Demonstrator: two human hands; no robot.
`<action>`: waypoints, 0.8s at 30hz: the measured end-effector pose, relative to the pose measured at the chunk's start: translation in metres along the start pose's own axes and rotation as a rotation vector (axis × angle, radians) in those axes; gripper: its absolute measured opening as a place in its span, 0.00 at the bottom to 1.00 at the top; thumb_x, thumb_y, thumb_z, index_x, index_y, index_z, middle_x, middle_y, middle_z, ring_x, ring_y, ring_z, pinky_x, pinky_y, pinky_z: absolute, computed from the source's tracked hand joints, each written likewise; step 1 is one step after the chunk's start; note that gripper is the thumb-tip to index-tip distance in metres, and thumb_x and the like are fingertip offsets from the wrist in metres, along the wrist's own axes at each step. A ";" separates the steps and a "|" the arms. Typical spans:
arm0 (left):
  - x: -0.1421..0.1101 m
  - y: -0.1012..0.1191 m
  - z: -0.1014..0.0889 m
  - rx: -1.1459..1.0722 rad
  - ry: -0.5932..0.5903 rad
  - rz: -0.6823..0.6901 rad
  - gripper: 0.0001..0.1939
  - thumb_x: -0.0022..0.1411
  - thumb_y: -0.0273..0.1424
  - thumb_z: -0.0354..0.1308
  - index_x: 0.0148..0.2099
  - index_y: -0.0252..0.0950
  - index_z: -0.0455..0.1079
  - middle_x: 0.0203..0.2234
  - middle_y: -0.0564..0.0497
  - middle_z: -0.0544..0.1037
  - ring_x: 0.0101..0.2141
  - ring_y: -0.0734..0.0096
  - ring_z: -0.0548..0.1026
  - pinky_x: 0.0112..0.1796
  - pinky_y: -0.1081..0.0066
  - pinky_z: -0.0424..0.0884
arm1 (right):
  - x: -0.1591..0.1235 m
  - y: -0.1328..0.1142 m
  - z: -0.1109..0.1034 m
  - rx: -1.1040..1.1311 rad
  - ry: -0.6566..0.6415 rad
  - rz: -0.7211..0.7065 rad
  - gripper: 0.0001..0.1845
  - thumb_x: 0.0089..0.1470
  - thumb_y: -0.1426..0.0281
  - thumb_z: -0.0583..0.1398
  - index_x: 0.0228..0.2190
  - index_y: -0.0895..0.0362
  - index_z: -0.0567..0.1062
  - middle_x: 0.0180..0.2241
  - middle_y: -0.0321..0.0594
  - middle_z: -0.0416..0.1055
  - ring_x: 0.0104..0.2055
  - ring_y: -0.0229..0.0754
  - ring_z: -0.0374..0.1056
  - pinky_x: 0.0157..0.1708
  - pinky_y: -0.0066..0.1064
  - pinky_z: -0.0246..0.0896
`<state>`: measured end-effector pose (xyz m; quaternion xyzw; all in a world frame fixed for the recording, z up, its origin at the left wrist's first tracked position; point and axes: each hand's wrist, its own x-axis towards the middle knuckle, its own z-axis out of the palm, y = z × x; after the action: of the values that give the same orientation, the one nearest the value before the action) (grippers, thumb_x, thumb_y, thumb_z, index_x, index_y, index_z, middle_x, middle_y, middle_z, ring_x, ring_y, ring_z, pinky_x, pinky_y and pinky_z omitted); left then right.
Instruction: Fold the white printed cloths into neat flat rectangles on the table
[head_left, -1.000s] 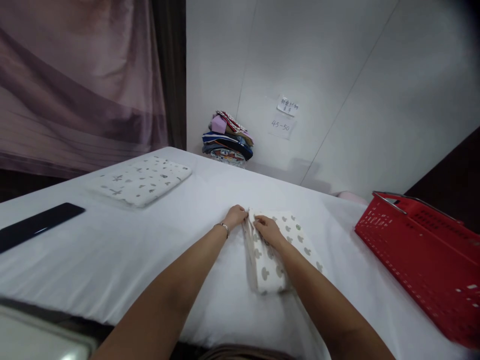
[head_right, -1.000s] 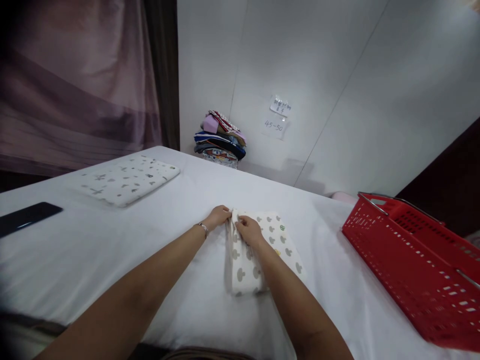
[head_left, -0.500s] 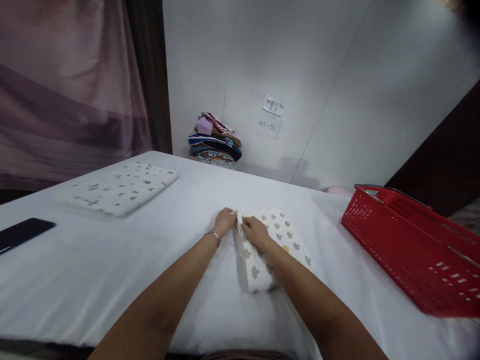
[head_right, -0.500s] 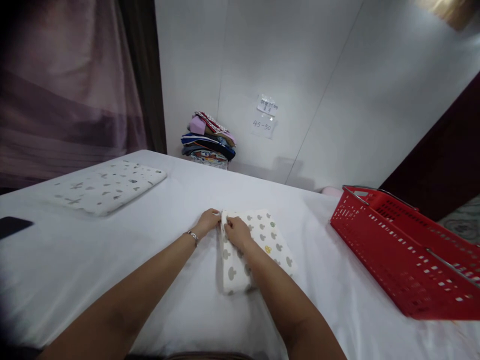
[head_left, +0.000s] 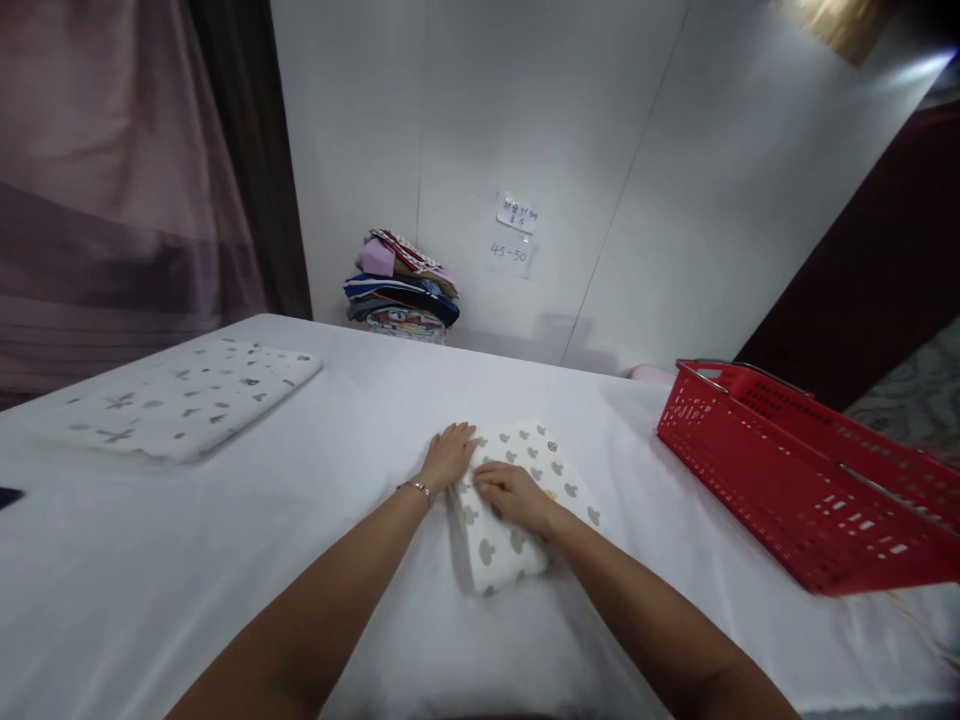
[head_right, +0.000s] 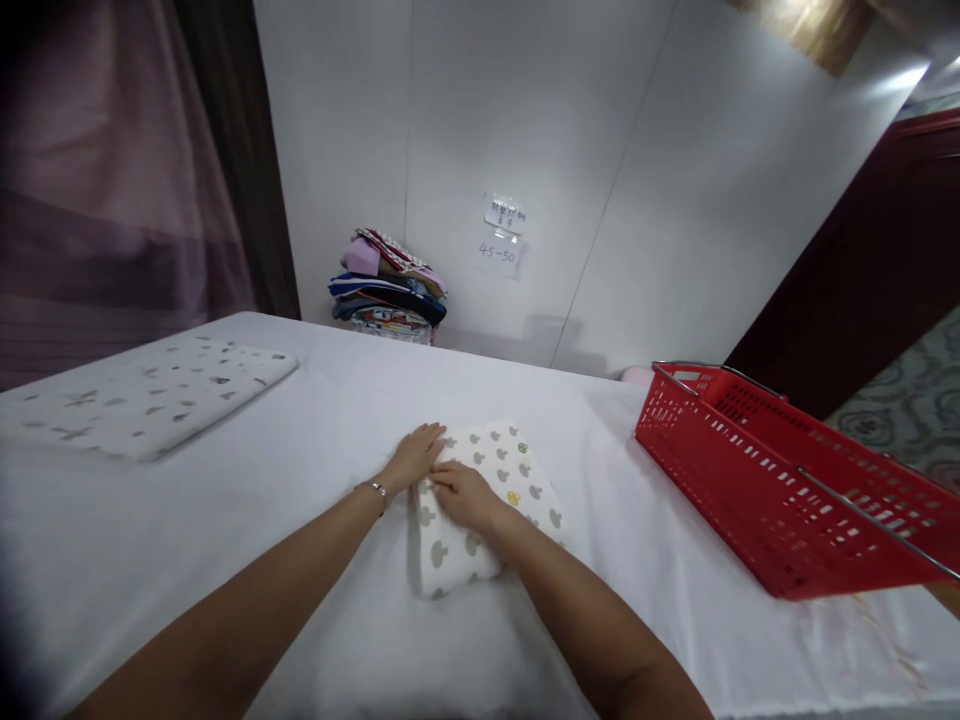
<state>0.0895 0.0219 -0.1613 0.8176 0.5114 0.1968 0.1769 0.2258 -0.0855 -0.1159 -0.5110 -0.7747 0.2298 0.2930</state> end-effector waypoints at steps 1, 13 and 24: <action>-0.001 -0.002 -0.001 0.020 -0.019 -0.002 0.23 0.66 0.37 0.38 0.60 0.40 0.57 0.61 0.48 0.57 0.61 0.61 0.50 0.57 0.55 0.49 | -0.007 0.006 -0.010 0.010 0.058 0.039 0.13 0.52 0.70 0.54 0.35 0.52 0.78 0.43 0.38 0.72 0.47 0.42 0.65 0.48 0.33 0.58; -0.011 0.045 0.003 0.270 0.013 0.112 0.29 0.63 0.45 0.41 0.60 0.33 0.57 0.62 0.41 0.53 0.62 0.54 0.46 0.59 0.52 0.41 | -0.017 0.100 -0.070 -0.081 0.307 0.564 0.08 0.48 0.69 0.56 0.26 0.57 0.75 0.27 0.38 0.73 0.35 0.43 0.67 0.36 0.29 0.58; -0.022 0.039 0.002 0.308 0.048 0.117 0.29 0.64 0.45 0.40 0.60 0.32 0.58 0.62 0.41 0.54 0.62 0.54 0.48 0.59 0.53 0.41 | 0.002 0.116 -0.080 0.228 0.196 0.785 0.15 0.43 0.60 0.63 0.28 0.60 0.76 0.30 0.44 0.76 0.32 0.45 0.71 0.29 0.30 0.62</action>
<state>0.1115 -0.0149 -0.1466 0.8585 0.4911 0.1455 0.0256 0.3563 -0.0354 -0.1340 -0.7512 -0.4592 0.3586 0.3104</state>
